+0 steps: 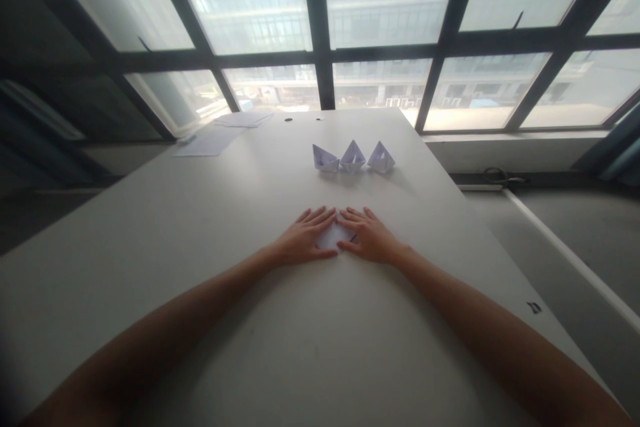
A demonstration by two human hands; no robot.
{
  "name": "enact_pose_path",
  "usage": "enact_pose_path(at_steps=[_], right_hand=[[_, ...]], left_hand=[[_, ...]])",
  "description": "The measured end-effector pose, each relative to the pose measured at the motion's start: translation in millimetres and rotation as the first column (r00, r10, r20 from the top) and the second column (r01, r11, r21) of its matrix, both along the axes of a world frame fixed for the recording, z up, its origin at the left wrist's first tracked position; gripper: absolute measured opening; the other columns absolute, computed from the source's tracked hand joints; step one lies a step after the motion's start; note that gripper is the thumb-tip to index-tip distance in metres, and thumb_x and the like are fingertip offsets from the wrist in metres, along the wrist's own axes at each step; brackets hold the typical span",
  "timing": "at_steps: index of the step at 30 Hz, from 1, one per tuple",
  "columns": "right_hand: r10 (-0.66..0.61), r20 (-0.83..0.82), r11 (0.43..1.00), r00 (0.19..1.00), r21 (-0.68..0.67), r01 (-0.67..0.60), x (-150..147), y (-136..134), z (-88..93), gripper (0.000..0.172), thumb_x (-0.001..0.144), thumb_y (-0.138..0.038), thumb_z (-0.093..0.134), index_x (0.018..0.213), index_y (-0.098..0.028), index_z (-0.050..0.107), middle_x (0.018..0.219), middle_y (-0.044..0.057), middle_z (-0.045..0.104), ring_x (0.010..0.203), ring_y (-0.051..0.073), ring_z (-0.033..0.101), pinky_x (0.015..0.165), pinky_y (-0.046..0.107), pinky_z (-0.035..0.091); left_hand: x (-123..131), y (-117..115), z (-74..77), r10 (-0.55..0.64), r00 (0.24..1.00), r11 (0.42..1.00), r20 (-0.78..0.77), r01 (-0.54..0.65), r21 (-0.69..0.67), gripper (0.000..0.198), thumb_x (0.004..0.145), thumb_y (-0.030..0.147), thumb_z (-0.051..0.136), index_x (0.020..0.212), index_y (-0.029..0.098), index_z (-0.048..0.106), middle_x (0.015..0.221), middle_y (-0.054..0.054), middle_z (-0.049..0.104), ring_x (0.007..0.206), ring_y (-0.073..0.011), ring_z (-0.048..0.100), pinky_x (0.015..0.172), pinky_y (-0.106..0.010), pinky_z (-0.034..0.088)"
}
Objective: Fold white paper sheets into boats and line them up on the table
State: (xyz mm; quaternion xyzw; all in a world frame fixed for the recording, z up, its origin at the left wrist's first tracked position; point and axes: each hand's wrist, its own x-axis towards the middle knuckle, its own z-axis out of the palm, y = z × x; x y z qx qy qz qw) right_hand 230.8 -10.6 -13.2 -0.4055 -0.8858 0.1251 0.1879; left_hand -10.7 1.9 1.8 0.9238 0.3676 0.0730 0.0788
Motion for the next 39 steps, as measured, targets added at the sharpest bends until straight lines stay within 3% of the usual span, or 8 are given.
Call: enact_pose_path(at_steps=[4, 10, 16, 19, 24, 28, 32, 39], right_hand=[[-0.004, -0.009, 1.0, 1.0, -0.008, 0.004, 0, 1, -0.9, 0.066, 0.092, -0.048, 0.058, 0.151, -0.026, 0.039, 0.155, 0.01, 0.04, 0.146, 0.029, 0.031, 0.119, 0.057, 0.019], [-0.013, 0.003, 1.0, 1.0, 0.008, 0.013, 0, 1, -0.8, 0.06, 0.094, -0.045, 0.056, 0.149, -0.025, 0.044, 0.155, 0.01, 0.04, 0.147, 0.029, 0.031, 0.119, 0.057, 0.02], [-0.05, 0.044, 0.999, 0.998, 0.019, 0.049, -1, 2, -2.3, 0.051, 0.096, -0.037, 0.05, 0.146, -0.023, 0.049, 0.156, 0.011, 0.039, 0.147, 0.028, 0.03, 0.118, 0.058, 0.02], [-0.099, 0.064, 0.995, 0.993, 0.028, 0.098, -1, 4, -4.7, 0.048, 0.097, -0.033, 0.048, 0.144, -0.021, 0.05, 0.156, 0.013, 0.038, 0.147, 0.028, 0.029, 0.118, 0.059, 0.019], [-0.201, 0.068, 0.979, 0.977, 0.034, 0.199, -1, 6, -7.9, 0.047, 0.096, -0.026, 0.046, 0.142, -0.02, 0.051, 0.156, 0.014, 0.038, 0.148, 0.029, 0.027, 0.118, 0.06, 0.016], [-0.276, 0.048, 0.961, 0.96, 0.035, 0.274, 0, 8, -10.3, 0.046, 0.095, -0.023, 0.045, 0.14, -0.017, 0.054, 0.154, 0.016, 0.041, 0.146, 0.029, 0.031, 0.117, 0.059, 0.021], [-0.304, -0.036, 0.95, 0.952, 0.061, 0.306, 2, 11, -12.8, 0.043, 0.093, -0.024, 0.049, 0.134, -0.018, 0.061, 0.148, 0.014, 0.05, 0.141, 0.03, 0.041, 0.115, 0.055, 0.03], [-0.313, -0.276, 0.937, 0.909, 0.069, 0.344, 5, 11, -9.8, 0.048, 0.074, 0.001, 0.044, 0.105, -0.02, 0.074, 0.116, 0.008, 0.069, 0.113, 0.023, 0.06, 0.105, 0.038, 0.045]], left_hand=[[0, 1, -1.7, -0.008, 1.0, 1.0, -0.006, 0.008, -0.005, 0.094, 0.086, 0.074, 0.049, 0.159, 0.023, 0.019, 0.163, -0.01, 0.02, 0.152, -0.0292, 0.016, 0.122, -0.046, 0.009], [4, 8, -9.8, 0.145, 0.981, 0.989, 0.127, -0.146, -0.001, 0.05, 0.101, 0.034, 0.038, 0.148, 0.02, 0.043, 0.154, -0.007, 0.043, 0.144, -0.0206, 0.037, 0.121, -0.04, 0.024], [0, 14, -15.3, 0.337, 0.923, 0.937, 0.188, -0.349, 0.033, 0.06, 0.086, 0.004, 0.04, 0.145, 0.012, 0.046, 0.146, -0.013, 0.052, 0.139, -0.0219, 0.044, 0.119, -0.039, 0.031], [0, 12, -11.6, 0.348, 0.897, 0.926, 0.271, -0.373, 0.046, 0.06, 0.086, 0.004, 0.039, 0.144, 0.013, 0.047, 0.143, -0.012, 0.055, 0.133, -0.0217, 0.05, 0.116, -0.039, 0.036], [4, 7, -1.7, 0.244, 0.857, 0.948, 0.453, -0.309, 0.073, 0.053, 0.084, 0.004, 0.041, 0.131, 0.021, 0.059, 0.13, -0.004, 0.064, 0.121, -0.019, 0.058, 0.11, -0.036, 0.044], [5, 5, -1.4, 0.174, 0.913, 0.98, 0.37, -0.198, 0.026, 0.06, 0.072, 0.001, 0.046, 0.126, 0.022, 0.062, 0.126, -0.003, 0.066, 0.119, -0.0201, 0.059, 0.11, -0.036, 0.044], [6, 4, -3.2, 0.13, 0.942, 0.989, 0.308, -0.147, 0.033, 0.064, 0.069, 0.004, 0.05, 0.131, 0.02, 0.058, 0.13, -0.005, 0.065, 0.123, -0.0216, 0.057, 0.111, -0.035, 0.041], [6, 8, -8.0, 0.189, 0.92, 0.979, 0.342, -0.205, 0.009, 0.033, 0.084, 0.017, 0.056, 0.115, 0.022, 0.062, 0.115, -0.006, 0.069, 0.109, -0.0226, 0.064, 0.1, -0.036, 0.048]])
